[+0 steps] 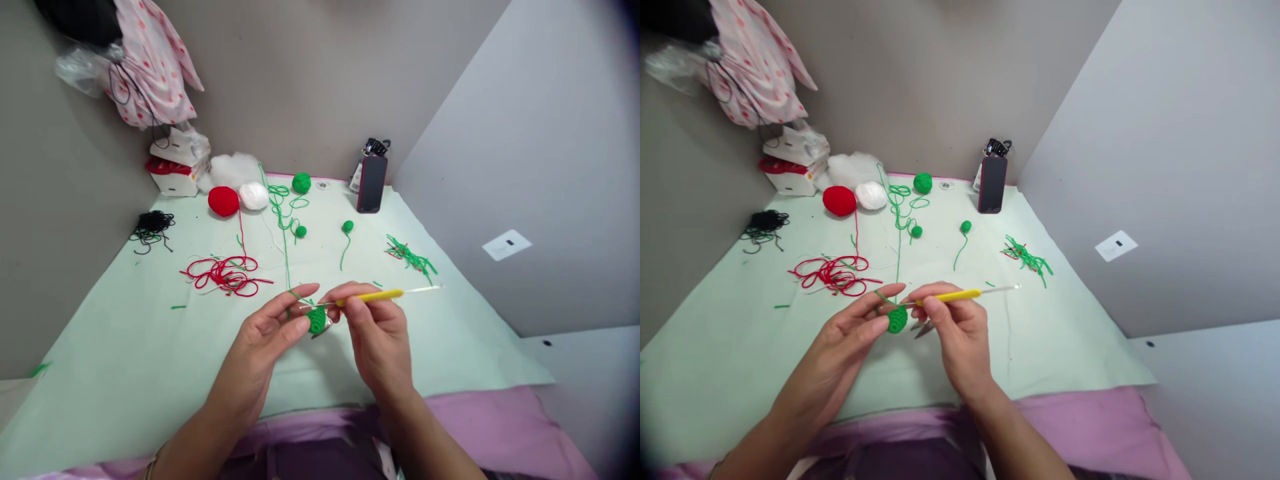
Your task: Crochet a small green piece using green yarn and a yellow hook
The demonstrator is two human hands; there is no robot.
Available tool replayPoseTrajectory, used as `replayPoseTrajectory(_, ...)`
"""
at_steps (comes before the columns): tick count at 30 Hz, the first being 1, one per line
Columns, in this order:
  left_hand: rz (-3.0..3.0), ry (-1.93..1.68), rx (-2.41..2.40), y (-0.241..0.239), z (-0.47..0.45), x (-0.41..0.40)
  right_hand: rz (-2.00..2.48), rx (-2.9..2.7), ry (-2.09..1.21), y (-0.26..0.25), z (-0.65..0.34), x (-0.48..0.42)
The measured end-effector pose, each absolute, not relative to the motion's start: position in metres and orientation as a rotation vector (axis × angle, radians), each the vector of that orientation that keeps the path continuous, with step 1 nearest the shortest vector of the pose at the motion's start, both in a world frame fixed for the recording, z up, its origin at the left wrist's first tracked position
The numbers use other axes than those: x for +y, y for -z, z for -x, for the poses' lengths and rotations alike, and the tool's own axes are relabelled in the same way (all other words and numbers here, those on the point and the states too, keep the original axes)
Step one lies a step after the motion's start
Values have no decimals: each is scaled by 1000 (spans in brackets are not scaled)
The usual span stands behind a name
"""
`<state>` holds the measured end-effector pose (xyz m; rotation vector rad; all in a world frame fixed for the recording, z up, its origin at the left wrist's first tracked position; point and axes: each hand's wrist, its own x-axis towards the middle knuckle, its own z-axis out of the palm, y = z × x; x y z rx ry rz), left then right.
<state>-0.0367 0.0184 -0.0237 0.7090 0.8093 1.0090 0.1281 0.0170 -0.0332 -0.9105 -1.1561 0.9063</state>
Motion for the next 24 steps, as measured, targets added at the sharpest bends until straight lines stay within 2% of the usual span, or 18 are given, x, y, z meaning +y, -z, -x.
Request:
replayPoseTrajectory(3,-719,-1023,837,22,40,20,898,-1087,-1009,32,-130,17)
replayPoseTrajectory(6,-744,-1041,875,21,43,21,894,-1125,-977,28,-129,13)
replayPoseTrajectory(15,-871,-1200,1036,33,39,16,844,-1802,-157,41,-126,3)
replayPoseTrajectory(18,-692,-1151,905,32,36,15,907,-1887,-21,45,-127,3)
replayPoseTrajectory(20,-535,-1046,792,29,36,18,939,-1802,-80,42,-128,2)
replayPoseTrajectory(24,-465,-1010,752,23,40,24,911,-1461,-481,33,-129,5)
